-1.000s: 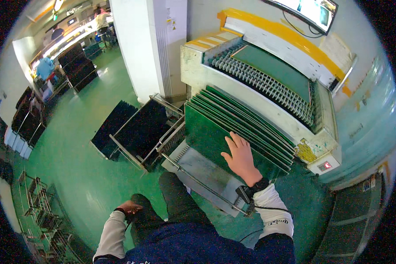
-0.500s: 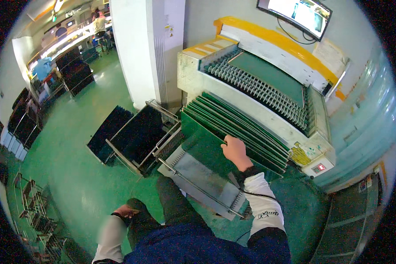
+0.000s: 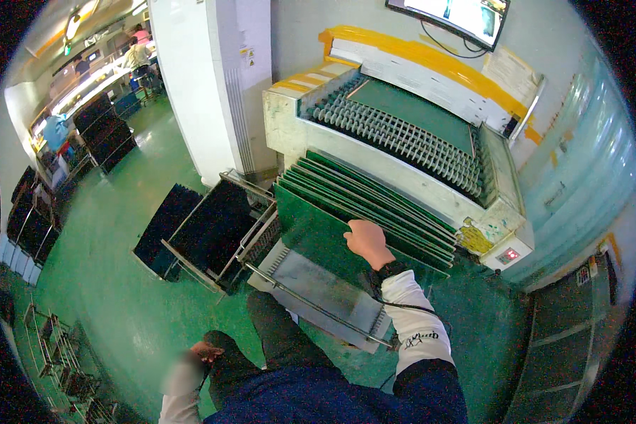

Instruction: Transfer green circuit boards from a vertical rack into a processing machine and then to a separate storage rack.

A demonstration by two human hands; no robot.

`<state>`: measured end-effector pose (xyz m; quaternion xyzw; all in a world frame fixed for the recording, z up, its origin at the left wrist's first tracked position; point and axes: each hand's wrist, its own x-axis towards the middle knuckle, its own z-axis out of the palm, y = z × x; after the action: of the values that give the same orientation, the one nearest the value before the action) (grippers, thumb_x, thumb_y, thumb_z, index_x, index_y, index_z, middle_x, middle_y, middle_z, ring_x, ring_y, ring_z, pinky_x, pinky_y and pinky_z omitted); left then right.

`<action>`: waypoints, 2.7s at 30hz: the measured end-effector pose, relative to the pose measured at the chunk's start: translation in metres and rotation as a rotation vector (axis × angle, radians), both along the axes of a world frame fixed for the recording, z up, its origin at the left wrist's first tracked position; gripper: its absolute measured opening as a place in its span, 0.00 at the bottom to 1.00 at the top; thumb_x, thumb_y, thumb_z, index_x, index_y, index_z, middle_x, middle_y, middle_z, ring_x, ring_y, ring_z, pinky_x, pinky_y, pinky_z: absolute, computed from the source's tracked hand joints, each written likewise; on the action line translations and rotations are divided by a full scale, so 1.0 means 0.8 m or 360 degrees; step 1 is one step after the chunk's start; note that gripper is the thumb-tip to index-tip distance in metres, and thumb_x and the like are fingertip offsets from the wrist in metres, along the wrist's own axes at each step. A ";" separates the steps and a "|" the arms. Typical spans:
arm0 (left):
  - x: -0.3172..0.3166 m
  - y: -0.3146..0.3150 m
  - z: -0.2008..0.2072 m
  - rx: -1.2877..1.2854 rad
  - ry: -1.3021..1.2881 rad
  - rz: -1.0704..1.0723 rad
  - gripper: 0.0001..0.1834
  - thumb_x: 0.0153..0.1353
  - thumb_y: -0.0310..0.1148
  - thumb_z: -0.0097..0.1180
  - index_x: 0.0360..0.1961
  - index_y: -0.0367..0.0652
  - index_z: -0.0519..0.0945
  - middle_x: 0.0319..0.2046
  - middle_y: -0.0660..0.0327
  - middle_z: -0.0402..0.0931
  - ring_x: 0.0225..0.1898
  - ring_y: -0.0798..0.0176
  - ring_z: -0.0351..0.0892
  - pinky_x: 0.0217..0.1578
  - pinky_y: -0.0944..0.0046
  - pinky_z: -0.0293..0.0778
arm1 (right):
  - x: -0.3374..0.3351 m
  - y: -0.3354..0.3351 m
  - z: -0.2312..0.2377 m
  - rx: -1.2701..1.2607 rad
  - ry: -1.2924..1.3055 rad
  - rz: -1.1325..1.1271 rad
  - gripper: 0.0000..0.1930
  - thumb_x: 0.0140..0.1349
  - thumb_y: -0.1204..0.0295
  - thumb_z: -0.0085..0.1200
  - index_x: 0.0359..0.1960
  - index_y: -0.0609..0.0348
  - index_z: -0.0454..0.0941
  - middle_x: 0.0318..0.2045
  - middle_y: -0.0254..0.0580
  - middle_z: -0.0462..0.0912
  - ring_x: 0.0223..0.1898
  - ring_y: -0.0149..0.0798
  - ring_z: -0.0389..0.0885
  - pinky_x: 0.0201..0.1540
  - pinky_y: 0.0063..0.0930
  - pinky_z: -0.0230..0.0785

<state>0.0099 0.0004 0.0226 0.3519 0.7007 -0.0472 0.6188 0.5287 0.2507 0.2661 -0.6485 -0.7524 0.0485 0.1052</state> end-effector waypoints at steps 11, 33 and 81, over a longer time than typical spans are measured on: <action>-0.006 -0.008 0.002 0.0068 0.0029 -0.0032 0.18 0.50 0.51 0.65 0.26 0.45 0.83 0.16 0.66 0.75 0.16 0.70 0.68 0.18 0.68 0.61 | -0.009 -0.001 0.057 0.0038 0.0082 -0.0006 0.18 0.51 0.61 0.59 0.41 0.57 0.81 0.36 0.52 0.81 0.41 0.54 0.79 0.42 0.46 0.71; -0.022 -0.017 -0.032 0.0073 0.0013 0.0050 0.22 0.50 0.53 0.65 0.17 0.47 0.77 0.14 0.67 0.73 0.15 0.71 0.66 0.17 0.66 0.59 | 0.151 0.010 0.153 0.0235 0.3145 -0.0023 0.11 0.62 0.70 0.54 0.45 0.59 0.74 0.45 0.43 0.79 0.47 0.41 0.77 0.49 0.43 0.72; 0.003 0.008 -0.014 -0.0082 0.0073 -0.0062 0.20 0.51 0.52 0.65 0.20 0.46 0.78 0.15 0.66 0.75 0.16 0.72 0.70 0.17 0.70 0.61 | 0.141 0.095 0.041 -0.0216 0.3397 -0.0572 0.10 0.62 0.70 0.52 0.41 0.59 0.68 0.42 0.51 0.79 0.36 0.39 0.77 0.41 0.32 0.73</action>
<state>0.0124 0.0065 0.0118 0.3483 0.7063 -0.0854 0.6104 0.6414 0.3270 0.2986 -0.3770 -0.1626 0.6131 0.6750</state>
